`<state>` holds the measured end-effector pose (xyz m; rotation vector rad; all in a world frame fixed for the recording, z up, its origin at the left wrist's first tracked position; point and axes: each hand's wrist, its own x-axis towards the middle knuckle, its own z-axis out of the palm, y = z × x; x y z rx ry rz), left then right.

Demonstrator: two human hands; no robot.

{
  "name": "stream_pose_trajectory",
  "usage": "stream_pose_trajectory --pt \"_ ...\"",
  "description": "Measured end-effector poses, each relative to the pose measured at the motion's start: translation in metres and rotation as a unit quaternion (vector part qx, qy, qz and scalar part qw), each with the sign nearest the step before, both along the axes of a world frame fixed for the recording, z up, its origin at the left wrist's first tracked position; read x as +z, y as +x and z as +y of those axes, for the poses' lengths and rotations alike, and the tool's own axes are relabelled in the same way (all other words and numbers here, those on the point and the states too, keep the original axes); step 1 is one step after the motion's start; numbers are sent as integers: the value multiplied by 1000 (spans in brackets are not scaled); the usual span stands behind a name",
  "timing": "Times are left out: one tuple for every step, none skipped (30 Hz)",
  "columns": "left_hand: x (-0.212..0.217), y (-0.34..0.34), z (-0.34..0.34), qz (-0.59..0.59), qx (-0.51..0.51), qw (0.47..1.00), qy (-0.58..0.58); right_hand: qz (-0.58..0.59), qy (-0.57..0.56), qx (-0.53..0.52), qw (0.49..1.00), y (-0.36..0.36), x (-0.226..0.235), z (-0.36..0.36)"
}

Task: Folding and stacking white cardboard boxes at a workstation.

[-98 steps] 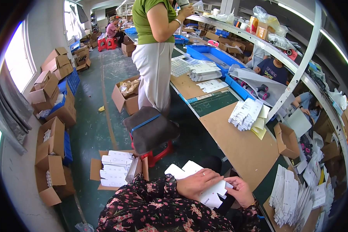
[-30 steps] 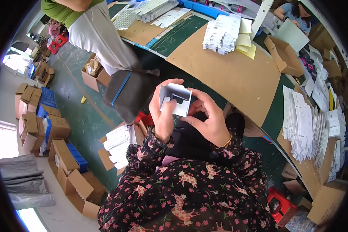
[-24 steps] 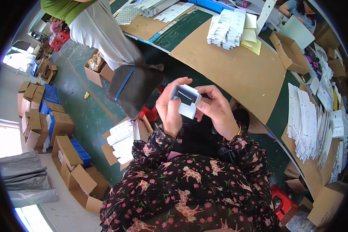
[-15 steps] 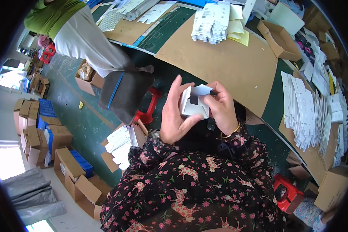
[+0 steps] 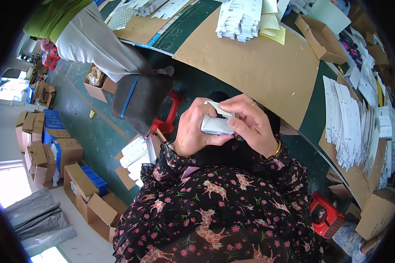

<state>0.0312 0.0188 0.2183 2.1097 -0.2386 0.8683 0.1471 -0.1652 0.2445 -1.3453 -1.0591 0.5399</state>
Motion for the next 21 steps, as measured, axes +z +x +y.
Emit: stream_pose_trajectory --pt "0 -2 3 -3 -11 1000 -18 1 4 8 1000 1 -1 1" --pt "2 -5 7 -8 -20 999 -35 21 -9 14 1000 0 0 2" --pt "0 -10 8 -12 -10 999 -30 39 -23 19 999 -2 0 3" --pt "-1 -16 11 32 -20 999 -31 50 -27 39 998 3 -1 11" --pt "1 -22 12 74 -27 996 -33 100 -46 37 993 -2 -4 7" --pt "3 -19 14 86 -45 995 -9 138 -65 33 988 -5 -9 1" --pt "6 -20 12 101 -58 993 14 187 -67 14 980 -12 -5 0" --pt "6 -23 11 80 -51 995 39 236 -72 -2 969 -18 1 -3" --pt "6 -26 13 60 -43 995 64 225 -106 18 968 -16 1 -6" --pt "9 -30 13 48 -20 996 77 214 -144 28 966 -15 0 -11" --pt "11 -32 12 83 -45 993 74 200 -138 45 969 -17 0 -13" --pt "12 -35 11 119 -72 988 69 208 -144 43 966 -19 -1 -13" --pt "10 -37 10 111 -62 989 75 219 -151 35 963 -21 -1 -15" --pt "7 -40 9 104 -59 989 87 210 -148 43 965 -23 -2 -15" --pt "3 -42 9 99 -58 989 98 204 -144 42 967 -24 -6 -15" --pt "2 -41 7 94 -61 988 108 200 -140 37 969 -25 -10 -15" --pt "0 -41 5 89 -60 988 111 196 -136 30 971 -25 -14 -15" --pt "1 -40 3 92 -53 988 114 193 -134 30 972 -25 -18 -15" --pt "1 -40 1 95 -47 988 116 181 -127 17 975 -26 -23 -15" --pt "1 -40 0 99 -43 987 118 170 -119 3 978 -27 -27 -16" --pt "2 -39 -1 97 -44 987 120 158 -111 -11 981 -28 -30 -16"
